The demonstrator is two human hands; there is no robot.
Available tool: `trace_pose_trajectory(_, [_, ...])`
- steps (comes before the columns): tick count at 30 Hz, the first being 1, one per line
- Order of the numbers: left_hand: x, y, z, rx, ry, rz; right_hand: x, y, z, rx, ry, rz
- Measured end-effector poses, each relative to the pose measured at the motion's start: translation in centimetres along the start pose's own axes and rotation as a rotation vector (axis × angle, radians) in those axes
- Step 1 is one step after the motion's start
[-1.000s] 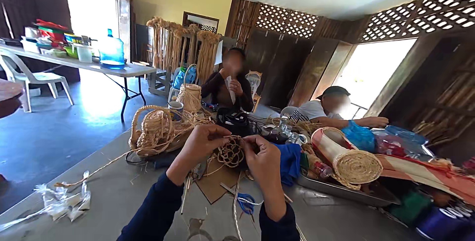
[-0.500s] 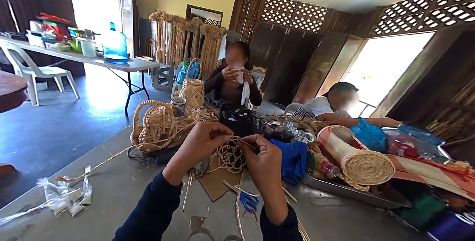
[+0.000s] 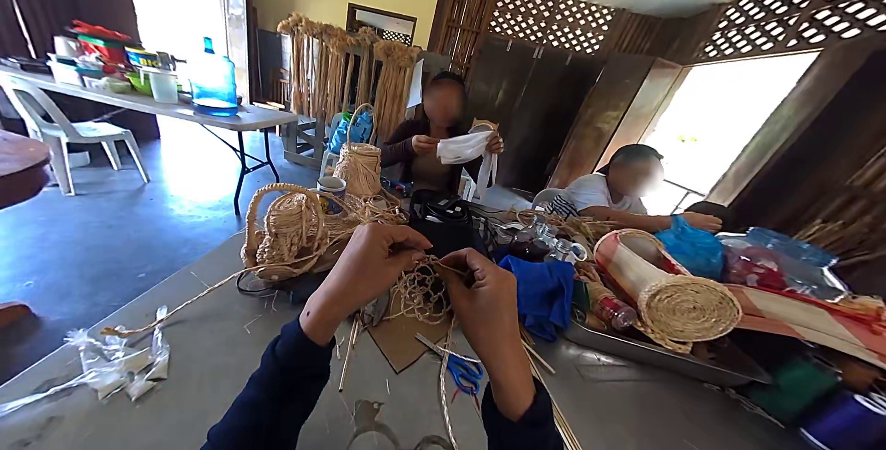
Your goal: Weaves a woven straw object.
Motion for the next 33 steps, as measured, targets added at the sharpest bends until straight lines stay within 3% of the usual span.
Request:
trace_pose_trajectory(8, [0.0, 0.0, 0.0, -0.029, 0.013, -0.033, 0.0, -0.1, 0.0, -0.007, 0.013, -0.018])
trace_pose_trajectory(15, [0.0, 0.3, 1.0, -0.147, -0.074, 0.069, -0.1, -0.2, 0.0, 0.009, 0.042, -0.051])
trace_pose_trajectory(24, [-0.2, 0.6, 1.1, -0.017, 0.066, 0.143, 0.0, -0.5, -0.2, 0.079, 0.054, -0.073])
trace_pose_trajectory(33, [-0.3, 0.8, 1.3, 0.032, 0.088, 0.197, -0.2, -1.1, -0.7, 0.009, -0.011, -0.062])
Point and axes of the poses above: each hand's wrist, its own x-axis towards the middle knuckle, its own z-axis out of the palm, y = z × x, the point moved 7 cm from there along x, towards the middle knuckle, and after that the axes turned 13 degrees about x, right-handed, at the moved point
